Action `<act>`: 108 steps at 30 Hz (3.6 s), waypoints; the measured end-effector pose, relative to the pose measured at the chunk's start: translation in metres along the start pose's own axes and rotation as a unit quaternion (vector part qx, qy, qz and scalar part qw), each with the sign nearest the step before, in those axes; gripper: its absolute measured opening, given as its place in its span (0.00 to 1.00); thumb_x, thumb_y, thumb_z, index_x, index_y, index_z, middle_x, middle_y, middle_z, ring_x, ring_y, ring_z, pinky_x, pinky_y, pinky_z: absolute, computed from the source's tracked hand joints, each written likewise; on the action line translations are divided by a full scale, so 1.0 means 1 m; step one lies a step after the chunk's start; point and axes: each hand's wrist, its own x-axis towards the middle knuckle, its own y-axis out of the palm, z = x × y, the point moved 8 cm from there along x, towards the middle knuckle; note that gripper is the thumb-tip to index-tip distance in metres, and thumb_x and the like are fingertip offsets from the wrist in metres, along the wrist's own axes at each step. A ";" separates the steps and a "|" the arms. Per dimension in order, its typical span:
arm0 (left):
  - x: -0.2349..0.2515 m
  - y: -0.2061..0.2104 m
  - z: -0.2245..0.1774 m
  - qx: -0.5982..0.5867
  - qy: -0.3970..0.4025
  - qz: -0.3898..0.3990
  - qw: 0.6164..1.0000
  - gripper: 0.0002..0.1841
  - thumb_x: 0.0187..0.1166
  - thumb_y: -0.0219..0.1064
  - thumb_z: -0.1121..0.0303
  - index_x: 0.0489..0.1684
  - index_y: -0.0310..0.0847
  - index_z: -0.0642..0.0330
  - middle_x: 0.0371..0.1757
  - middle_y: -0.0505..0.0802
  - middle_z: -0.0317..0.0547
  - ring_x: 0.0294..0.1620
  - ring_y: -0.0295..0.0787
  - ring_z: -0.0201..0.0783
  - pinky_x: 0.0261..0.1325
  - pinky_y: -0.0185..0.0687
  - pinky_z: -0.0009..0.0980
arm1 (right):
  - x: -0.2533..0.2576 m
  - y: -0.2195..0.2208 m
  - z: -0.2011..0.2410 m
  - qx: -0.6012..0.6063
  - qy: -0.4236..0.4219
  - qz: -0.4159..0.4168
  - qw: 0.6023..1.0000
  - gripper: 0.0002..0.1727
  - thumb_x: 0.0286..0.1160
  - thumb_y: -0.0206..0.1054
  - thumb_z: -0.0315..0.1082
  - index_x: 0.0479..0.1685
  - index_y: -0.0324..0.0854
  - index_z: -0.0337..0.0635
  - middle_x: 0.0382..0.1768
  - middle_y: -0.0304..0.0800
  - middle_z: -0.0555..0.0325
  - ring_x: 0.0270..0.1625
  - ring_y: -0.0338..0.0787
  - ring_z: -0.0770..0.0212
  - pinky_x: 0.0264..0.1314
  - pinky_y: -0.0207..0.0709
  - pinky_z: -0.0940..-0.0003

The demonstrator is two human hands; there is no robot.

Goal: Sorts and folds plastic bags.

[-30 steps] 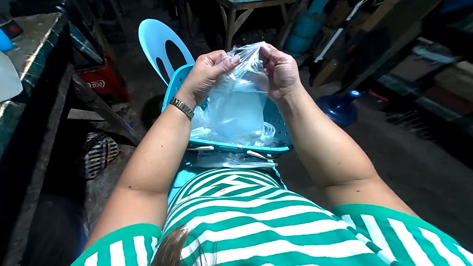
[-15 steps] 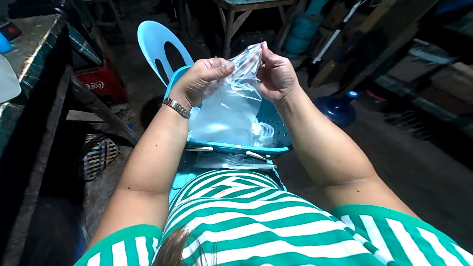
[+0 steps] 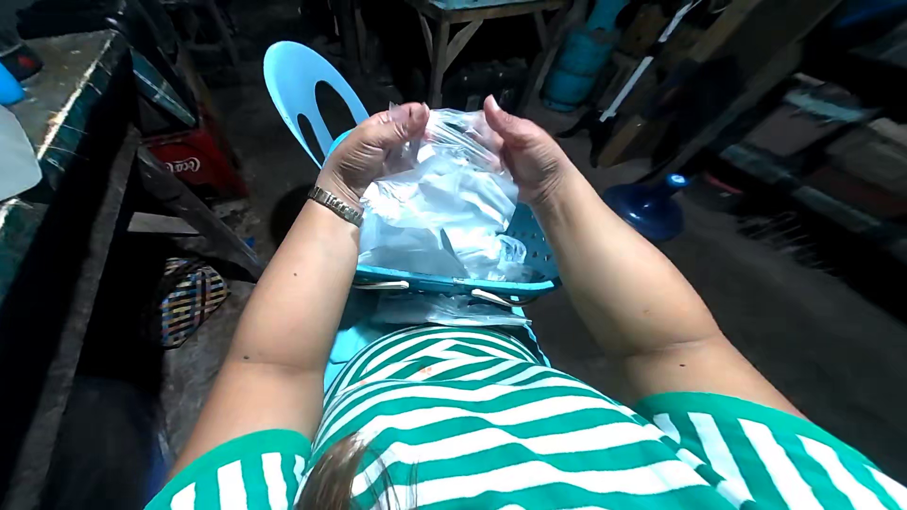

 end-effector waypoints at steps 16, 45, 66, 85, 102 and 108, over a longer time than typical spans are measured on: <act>-0.007 0.000 -0.003 -0.117 0.073 0.005 0.990 0.18 0.84 0.48 0.72 0.33 0.85 0.44 0.33 0.95 0.28 0.37 0.91 0.20 0.44 0.88 0.21 | -0.003 0.017 -0.003 0.011 -0.059 0.176 0.983 0.25 0.68 0.76 0.58 0.57 0.86 0.53 0.47 0.95 0.72 0.50 0.92 0.75 0.56 0.87 0.74; 0.004 -0.029 0.005 0.077 -0.032 -0.244 0.966 0.19 0.95 0.44 0.63 0.52 0.84 0.61 0.37 0.92 0.38 0.37 0.89 0.30 0.41 0.85 0.27 | -0.003 -0.048 0.010 -0.535 0.075 -0.169 0.825 0.20 0.87 0.63 0.46 0.53 0.89 0.37 0.48 0.93 0.43 0.50 0.91 0.47 0.59 0.80 0.41; 0.008 -0.008 0.004 0.166 -0.008 -0.110 0.980 0.13 0.92 0.53 0.63 0.47 0.82 0.56 0.37 0.87 0.30 0.34 0.80 0.20 0.38 0.76 0.17 | -0.003 -0.043 0.022 -0.163 -0.127 -0.237 0.949 0.07 0.88 0.56 0.30 0.47 0.80 0.40 0.32 0.86 0.68 0.34 0.86 0.76 0.46 0.85 0.74; 0.010 -0.003 0.004 0.184 0.054 -0.132 0.973 0.05 0.86 0.60 0.76 0.44 0.82 0.61 0.39 0.92 0.34 0.39 0.88 0.23 0.46 0.86 0.23 | 0.003 -0.028 0.012 -0.296 -0.078 -0.221 0.926 0.10 0.86 0.64 0.35 0.45 0.89 0.41 0.32 0.89 0.67 0.32 0.83 0.78 0.40 0.78 0.78; 0.008 -0.010 0.009 0.063 -0.020 -0.123 0.990 0.07 0.91 0.51 0.71 0.44 0.75 0.52 0.34 0.88 0.31 0.34 0.86 0.25 0.40 0.86 0.23 | 0.002 -0.004 -0.002 -0.053 0.023 -0.058 0.997 0.21 0.94 0.44 0.44 0.32 0.77 0.53 0.24 0.86 0.73 0.29 0.86 0.78 0.36 0.83 0.79; -0.001 0.002 0.008 -0.032 -0.044 -0.049 0.997 0.21 0.95 0.41 0.64 0.36 0.82 0.51 0.28 0.91 0.29 0.30 0.88 0.21 0.37 0.87 0.20 | -0.002 -0.007 0.004 0.019 -0.042 -0.002 0.999 0.10 0.84 0.53 0.32 0.40 0.80 0.54 0.37 0.93 0.70 0.40 0.90 0.75 0.47 0.85 0.76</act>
